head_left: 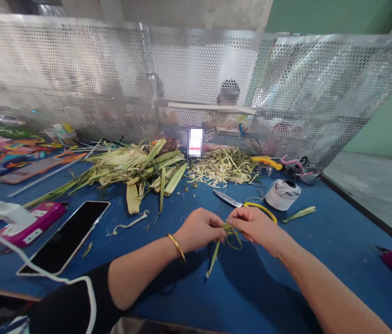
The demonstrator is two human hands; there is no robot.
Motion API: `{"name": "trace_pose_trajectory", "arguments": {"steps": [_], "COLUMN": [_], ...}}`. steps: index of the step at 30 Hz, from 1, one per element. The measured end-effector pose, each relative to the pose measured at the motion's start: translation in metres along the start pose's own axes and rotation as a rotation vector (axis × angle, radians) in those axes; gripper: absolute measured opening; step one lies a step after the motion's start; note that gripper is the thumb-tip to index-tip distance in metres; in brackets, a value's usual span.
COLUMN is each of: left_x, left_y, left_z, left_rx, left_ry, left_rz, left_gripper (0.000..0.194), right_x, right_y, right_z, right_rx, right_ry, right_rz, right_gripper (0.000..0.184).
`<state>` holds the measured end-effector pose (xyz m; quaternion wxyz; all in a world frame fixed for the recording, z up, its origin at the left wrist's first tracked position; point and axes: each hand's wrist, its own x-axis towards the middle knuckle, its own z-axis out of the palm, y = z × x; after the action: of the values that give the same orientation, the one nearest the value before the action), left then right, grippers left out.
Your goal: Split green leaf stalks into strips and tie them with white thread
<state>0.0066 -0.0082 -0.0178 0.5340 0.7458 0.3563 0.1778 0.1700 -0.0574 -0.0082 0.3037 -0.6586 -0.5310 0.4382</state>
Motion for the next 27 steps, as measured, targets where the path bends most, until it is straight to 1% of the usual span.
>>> {"name": "trace_pose_trajectory", "arguments": {"steps": [2,3,5,8,9,11,14,18,22,24,27], "left_x": [-0.001,-0.001,0.000,0.002,0.003,0.005,0.005,0.005,0.004,0.002,-0.002], "left_y": [0.001,0.001,0.002,0.002,0.001,0.001,0.001,-0.003,-0.008,-0.007,0.000], "left_z": [0.001,0.001,0.002,0.001,0.001,0.000,0.001,0.005,0.006,0.005,0.004], "left_rx": [-0.018,-0.052,-0.168,-0.380,-0.434,-0.509,-0.532,-0.408,-0.138,0.008,0.198], "left_ry": [0.010,0.022,0.054,0.124,0.154,0.213,0.252,0.214,0.110,0.081,0.075], "left_rz": [-0.020,-0.030,-0.056,-0.109,-0.127,-0.150,-0.154,-0.104,-0.004,0.014,0.041], "left_gripper": [0.013,0.012,0.010,0.007,0.008,0.011,0.012,0.012,0.015,0.017,0.018], "right_x": [0.000,-0.001,-0.002,-0.006,-0.007,-0.010,-0.010,-0.007,-0.006,-0.005,-0.003], "right_y": [0.001,0.001,0.000,-0.001,-0.001,-0.002,0.000,0.002,0.002,0.001,0.000], "right_z": [0.000,-0.001,-0.003,-0.005,-0.005,-0.005,-0.002,0.002,0.004,0.004,0.002], "right_rx": [-0.013,-0.026,-0.085,-0.263,-0.324,-0.404,-0.421,-0.444,-0.446,-0.409,-0.380], "right_ry": [-0.001,0.028,0.147,0.359,0.401,0.425,0.381,0.340,0.335,0.309,0.199], "right_rz": [-0.013,-0.039,-0.130,-0.285,-0.315,-0.339,-0.365,-0.353,-0.390,-0.393,-0.304], "right_gripper": [0.016,0.016,0.018,0.020,0.020,0.020,0.014,0.012,0.011,0.018,0.033]}}
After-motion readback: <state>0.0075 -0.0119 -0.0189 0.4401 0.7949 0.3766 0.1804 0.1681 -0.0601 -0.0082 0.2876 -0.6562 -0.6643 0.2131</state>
